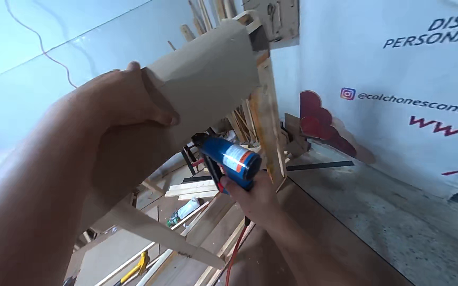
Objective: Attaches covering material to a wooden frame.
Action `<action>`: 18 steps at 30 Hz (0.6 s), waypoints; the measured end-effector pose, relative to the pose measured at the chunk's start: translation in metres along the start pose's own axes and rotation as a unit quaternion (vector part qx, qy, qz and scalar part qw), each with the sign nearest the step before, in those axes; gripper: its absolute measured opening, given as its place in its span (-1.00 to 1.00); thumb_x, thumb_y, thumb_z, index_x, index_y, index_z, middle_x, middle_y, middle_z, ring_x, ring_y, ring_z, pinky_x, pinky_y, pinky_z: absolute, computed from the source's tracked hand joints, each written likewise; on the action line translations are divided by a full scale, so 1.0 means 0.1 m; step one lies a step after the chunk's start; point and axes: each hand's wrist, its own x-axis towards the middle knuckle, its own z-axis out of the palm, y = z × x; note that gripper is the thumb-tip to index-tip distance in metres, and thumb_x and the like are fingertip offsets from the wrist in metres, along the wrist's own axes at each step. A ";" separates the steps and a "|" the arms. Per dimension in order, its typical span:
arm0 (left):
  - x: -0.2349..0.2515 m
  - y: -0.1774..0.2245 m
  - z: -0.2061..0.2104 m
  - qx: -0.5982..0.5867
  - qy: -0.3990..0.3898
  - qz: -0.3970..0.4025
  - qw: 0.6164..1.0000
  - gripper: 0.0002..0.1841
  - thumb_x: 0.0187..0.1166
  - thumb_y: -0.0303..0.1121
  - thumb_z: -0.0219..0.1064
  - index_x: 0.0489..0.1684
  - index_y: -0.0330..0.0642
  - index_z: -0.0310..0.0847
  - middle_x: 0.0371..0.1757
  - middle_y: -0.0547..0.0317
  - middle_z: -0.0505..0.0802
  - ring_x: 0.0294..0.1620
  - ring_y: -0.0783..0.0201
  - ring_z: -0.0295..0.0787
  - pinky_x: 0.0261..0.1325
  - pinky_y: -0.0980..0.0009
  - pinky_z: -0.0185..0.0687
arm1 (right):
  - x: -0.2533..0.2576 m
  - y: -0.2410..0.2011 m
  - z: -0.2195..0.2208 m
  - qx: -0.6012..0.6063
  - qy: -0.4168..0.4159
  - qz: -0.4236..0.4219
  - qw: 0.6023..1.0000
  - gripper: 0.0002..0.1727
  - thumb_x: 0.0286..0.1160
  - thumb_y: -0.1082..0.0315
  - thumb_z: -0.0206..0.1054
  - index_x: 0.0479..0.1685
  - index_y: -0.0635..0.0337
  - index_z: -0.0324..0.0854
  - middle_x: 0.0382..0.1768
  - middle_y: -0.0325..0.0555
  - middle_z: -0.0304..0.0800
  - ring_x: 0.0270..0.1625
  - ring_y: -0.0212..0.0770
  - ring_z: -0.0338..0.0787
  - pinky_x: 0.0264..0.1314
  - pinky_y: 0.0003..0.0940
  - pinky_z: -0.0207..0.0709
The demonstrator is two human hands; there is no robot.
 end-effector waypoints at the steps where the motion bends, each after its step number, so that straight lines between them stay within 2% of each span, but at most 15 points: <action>1: 0.02 0.02 0.02 0.007 0.005 -0.009 1.000 0.37 -0.13 0.31 0.79 0.79 -0.16 0.06 0.22 -0.56 0.68 0.27 -0.57 0.62 0.16 -0.59 0.47 | 0.05 0.00 0.00 0.000 -0.008 0.004 1.000 -0.82 0.40 0.10 0.50 -0.24 -0.03 0.78 -0.54 -0.41 0.80 -0.54 -0.49 0.76 -0.53 -0.45 0.71; 6: 0.00 0.03 0.04 0.017 0.012 -0.024 0.999 0.29 -0.17 0.37 0.76 0.67 -0.13 0.20 0.11 -0.50 0.72 0.15 -0.54 0.67 0.05 -0.55 0.52 | 0.23 -0.01 0.08 -0.022 -0.037 0.024 0.999 -0.82 0.42 0.08 0.46 -0.20 -0.05 0.77 -0.56 -0.43 0.76 -0.56 -0.52 0.72 -0.56 -0.49 0.64; 9: 0.01 0.03 0.03 0.028 0.009 -0.023 0.999 0.31 -0.15 0.39 0.75 0.70 -0.13 0.16 0.15 -0.48 0.71 0.16 -0.52 0.68 0.04 -0.53 0.53 | 0.27 -0.01 0.14 -0.035 -0.036 0.026 0.998 -0.84 0.39 0.13 0.47 -0.18 -0.06 0.79 -0.52 -0.44 0.79 -0.52 -0.55 0.75 -0.51 -0.50 0.67; 12: 0.01 -0.02 0.09 0.038 0.009 -0.022 0.999 0.32 -0.13 0.38 0.74 0.73 -0.14 0.12 0.17 -0.54 0.69 0.16 -0.57 0.66 0.04 -0.57 0.50 | 0.30 0.00 0.17 -0.060 -0.050 0.021 0.997 -0.81 0.39 0.15 0.48 -0.13 -0.01 0.78 -0.53 -0.37 0.78 -0.53 -0.49 0.75 -0.51 -0.40 0.67; 15: 0.03 -0.01 0.06 0.051 0.007 -0.012 0.999 0.31 -0.14 0.38 0.75 0.69 -0.15 0.14 0.17 -0.51 0.69 0.13 -0.54 0.69 0.01 -0.53 0.55 | 0.38 -0.12 -0.01 -0.062 -0.083 0.045 0.994 -0.76 0.46 0.11 0.48 -0.02 -0.02 0.80 -0.48 -0.34 0.80 -0.47 -0.46 0.77 -0.44 -0.36 0.70; 18: 0.09 0.00 -0.03 0.051 -0.015 -0.013 0.999 0.32 -0.15 0.44 0.70 0.69 -0.19 0.20 0.24 -0.44 0.70 0.23 -0.48 0.67 0.13 -0.51 0.54 | 0.40 -0.09 -0.29 -0.017 -0.089 0.082 0.992 -0.72 0.47 0.00 0.48 -0.09 -0.04 0.79 -0.49 -0.36 0.80 -0.47 -0.45 0.78 -0.41 -0.39 0.71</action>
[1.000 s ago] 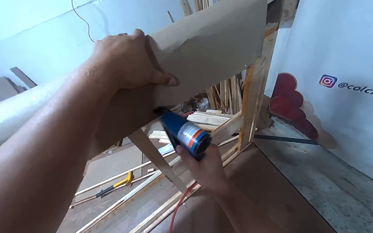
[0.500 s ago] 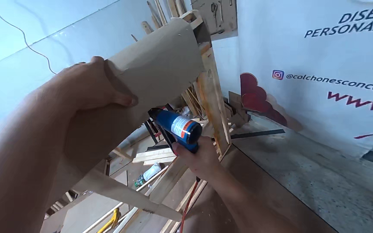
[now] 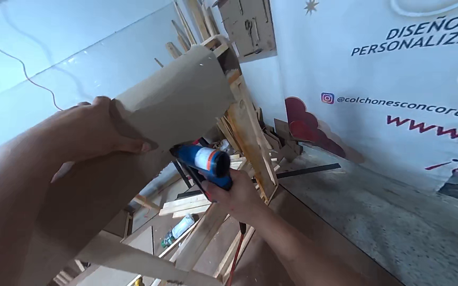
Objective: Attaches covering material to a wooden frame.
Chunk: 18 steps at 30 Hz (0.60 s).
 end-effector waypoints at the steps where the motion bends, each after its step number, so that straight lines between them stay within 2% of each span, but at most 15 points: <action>1: 0.07 0.04 -0.03 0.001 -0.004 0.004 1.000 0.30 -0.12 0.48 0.65 0.65 -0.26 0.26 0.23 -0.45 0.71 0.23 -0.48 0.67 0.15 -0.52 0.53 | -0.01 0.04 -0.10 0.021 0.017 0.004 1.000 -0.72 0.45 -0.02 0.48 -0.15 -0.03 0.78 -0.52 -0.34 0.79 -0.51 -0.42 0.77 -0.44 -0.38 0.72; 3: 0.27 0.20 -0.07 0.014 0.025 0.038 0.999 0.33 -0.14 0.64 0.51 0.57 -0.32 0.34 0.13 -0.43 0.76 0.13 -0.45 0.75 0.05 -0.55 0.58 | 0.01 0.09 -0.28 0.052 0.055 -0.001 0.997 -0.71 0.44 -0.03 0.48 -0.16 -0.03 0.77 -0.54 -0.30 0.80 -0.55 -0.35 0.78 -0.47 -0.34 0.74; 4: 0.35 0.34 -0.07 0.013 0.046 0.052 0.998 0.40 -0.19 0.68 0.49 0.61 -0.34 0.28 0.08 -0.50 0.78 0.09 -0.51 0.76 0.02 -0.61 0.57 | 0.04 0.11 -0.35 0.058 0.066 0.000 0.996 -0.70 0.45 -0.03 0.48 -0.09 -0.03 0.78 -0.52 -0.28 0.81 -0.55 -0.32 0.79 -0.48 -0.31 0.76; 6: 0.38 0.76 -0.15 -0.013 0.033 0.036 0.999 0.51 -0.19 0.54 0.64 0.81 -0.32 -0.02 0.21 -0.63 0.69 0.24 -0.60 0.65 0.17 -0.63 0.45 | 0.13 0.14 -0.44 0.044 0.083 -0.010 0.996 -0.71 0.46 -0.02 0.47 -0.06 -0.05 0.77 -0.51 -0.30 0.83 -0.55 -0.34 0.80 -0.49 -0.33 0.77; 7: 0.39 0.92 -0.17 -0.021 0.031 0.025 0.999 0.54 -0.21 0.48 0.70 0.85 -0.28 -0.11 0.30 -0.64 0.64 0.32 -0.60 0.59 0.24 -0.62 0.43 | 0.18 0.16 -0.48 0.039 0.086 -0.018 0.995 -0.71 0.46 -0.01 0.47 -0.06 -0.05 0.78 -0.50 -0.30 0.83 -0.54 -0.33 0.80 -0.50 -0.32 0.76; 9: 0.43 0.99 -0.11 -0.015 0.049 0.009 0.999 0.52 -0.27 0.47 0.73 0.83 -0.21 -0.03 0.33 -0.58 0.63 0.33 -0.57 0.59 0.21 -0.58 0.45 | 0.26 0.20 -0.50 0.048 0.073 -0.021 0.996 -0.72 0.48 0.02 0.45 -0.04 -0.02 0.78 -0.52 -0.26 0.81 -0.57 -0.31 0.78 -0.54 -0.32 0.73; 12: 0.44 0.96 -0.05 -0.004 0.067 -0.007 0.998 0.41 -0.28 0.49 0.71 0.70 -0.21 0.19 0.28 -0.54 0.67 0.30 -0.57 0.61 0.15 -0.58 0.45 | 0.37 0.22 -0.45 0.039 0.052 0.010 0.998 -0.71 0.50 -0.02 0.44 -0.08 -0.03 0.77 -0.54 -0.23 0.79 -0.58 -0.28 0.77 -0.55 -0.29 0.70; 15: 0.39 1.02 -0.08 0.002 0.069 -0.015 0.998 0.36 -0.25 0.48 0.71 0.66 -0.22 0.24 0.27 -0.54 0.67 0.27 -0.58 0.61 0.12 -0.57 0.46 | 0.45 0.19 -0.39 0.028 0.051 0.021 0.998 -0.71 0.49 -0.04 0.44 -0.13 -0.04 0.78 -0.53 -0.28 0.79 -0.54 -0.33 0.78 -0.50 -0.33 0.71; 18: 0.36 1.04 -0.08 0.004 0.074 -0.022 0.997 0.34 -0.24 0.46 0.72 0.62 -0.26 0.26 0.27 -0.52 0.66 0.27 -0.55 0.62 0.12 -0.54 0.47 | 0.54 0.19 -0.33 0.013 0.067 0.002 0.998 -0.73 0.47 0.02 0.45 -0.09 -0.02 0.80 -0.48 -0.31 0.83 -0.48 -0.39 0.81 -0.40 -0.35 0.77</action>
